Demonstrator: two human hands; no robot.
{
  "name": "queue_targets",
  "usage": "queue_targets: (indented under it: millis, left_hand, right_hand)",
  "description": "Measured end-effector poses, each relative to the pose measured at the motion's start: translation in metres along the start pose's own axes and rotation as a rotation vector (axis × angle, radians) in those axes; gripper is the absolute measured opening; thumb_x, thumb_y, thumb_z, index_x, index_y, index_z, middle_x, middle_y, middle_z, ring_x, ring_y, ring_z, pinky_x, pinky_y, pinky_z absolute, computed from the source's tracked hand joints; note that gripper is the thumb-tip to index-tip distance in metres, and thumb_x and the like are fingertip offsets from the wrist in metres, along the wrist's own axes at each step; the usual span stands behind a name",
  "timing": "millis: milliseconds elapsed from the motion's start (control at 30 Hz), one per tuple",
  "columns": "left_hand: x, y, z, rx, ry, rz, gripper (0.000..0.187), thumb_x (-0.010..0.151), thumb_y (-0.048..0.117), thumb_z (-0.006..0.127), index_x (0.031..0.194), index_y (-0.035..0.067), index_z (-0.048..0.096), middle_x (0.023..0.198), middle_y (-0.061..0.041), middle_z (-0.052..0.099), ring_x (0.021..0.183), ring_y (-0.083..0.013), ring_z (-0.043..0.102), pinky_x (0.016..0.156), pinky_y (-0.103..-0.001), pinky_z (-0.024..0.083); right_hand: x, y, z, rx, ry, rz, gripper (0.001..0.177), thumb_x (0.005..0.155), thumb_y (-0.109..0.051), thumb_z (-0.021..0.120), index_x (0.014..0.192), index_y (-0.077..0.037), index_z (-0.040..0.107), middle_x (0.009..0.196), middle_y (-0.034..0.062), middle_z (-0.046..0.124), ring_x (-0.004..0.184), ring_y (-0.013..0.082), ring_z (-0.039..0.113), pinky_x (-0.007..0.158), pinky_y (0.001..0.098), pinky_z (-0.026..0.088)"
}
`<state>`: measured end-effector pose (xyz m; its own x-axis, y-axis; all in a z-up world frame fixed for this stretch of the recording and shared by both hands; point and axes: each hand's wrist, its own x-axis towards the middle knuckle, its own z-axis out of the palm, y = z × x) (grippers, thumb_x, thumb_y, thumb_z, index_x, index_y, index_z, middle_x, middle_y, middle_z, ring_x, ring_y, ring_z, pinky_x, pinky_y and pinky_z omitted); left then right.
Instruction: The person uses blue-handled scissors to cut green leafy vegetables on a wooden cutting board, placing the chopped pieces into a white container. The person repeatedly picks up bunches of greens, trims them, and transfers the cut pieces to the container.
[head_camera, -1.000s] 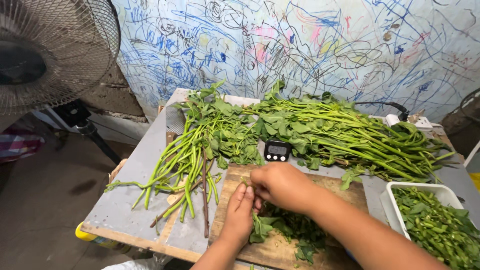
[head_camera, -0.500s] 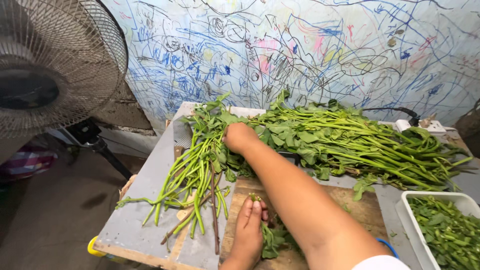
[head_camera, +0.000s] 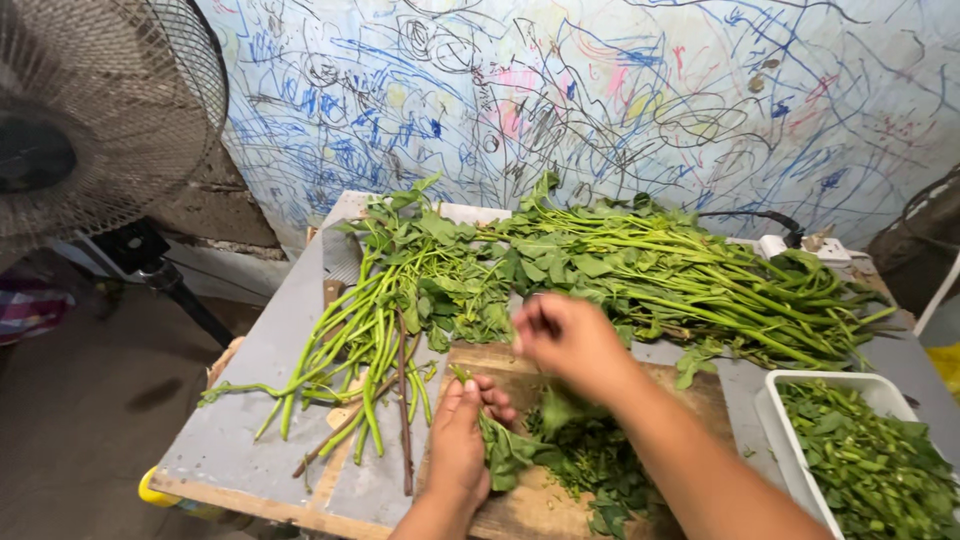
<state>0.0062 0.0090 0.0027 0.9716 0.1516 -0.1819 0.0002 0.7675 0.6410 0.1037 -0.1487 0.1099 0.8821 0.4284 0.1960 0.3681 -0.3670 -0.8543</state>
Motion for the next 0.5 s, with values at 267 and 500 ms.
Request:
queue_targets:
  millis: [267, 500]
  left_hand:
    - [-0.002, -0.002, 0.005, 0.085, -0.128, 0.027, 0.028, 0.104, 0.022, 0.049, 0.117, 0.001, 0.062, 0.103, -0.012, 0.072, 0.092, -0.0197, 0.068, 0.086, -0.033, 0.054]
    - [-0.008, 0.005, 0.013, 0.035, -0.152, 0.047, 0.029, 0.105, 0.023, 0.048, 0.117, 0.0, 0.062, 0.107, -0.011, 0.07, 0.097, -0.0196, 0.067, 0.092, -0.034, 0.053]
  right_hand:
    - [-0.066, -0.02, 0.048, -0.018, 0.009, 0.169, 0.018, 0.081, -0.007, 0.081, 0.098, -0.003, 0.077, 0.086, 0.0065, 0.081, 0.073, 0.012, 0.072, 0.068, 0.0275, 0.059]
    - [-0.062, -0.019, 0.06, 0.198, 0.039, 0.078, 0.015, 0.084, -0.003, 0.074, 0.099, 0.0, 0.072, 0.095, 0.003, 0.079, 0.08, 0.0079, 0.073, 0.074, 0.0259, 0.059]
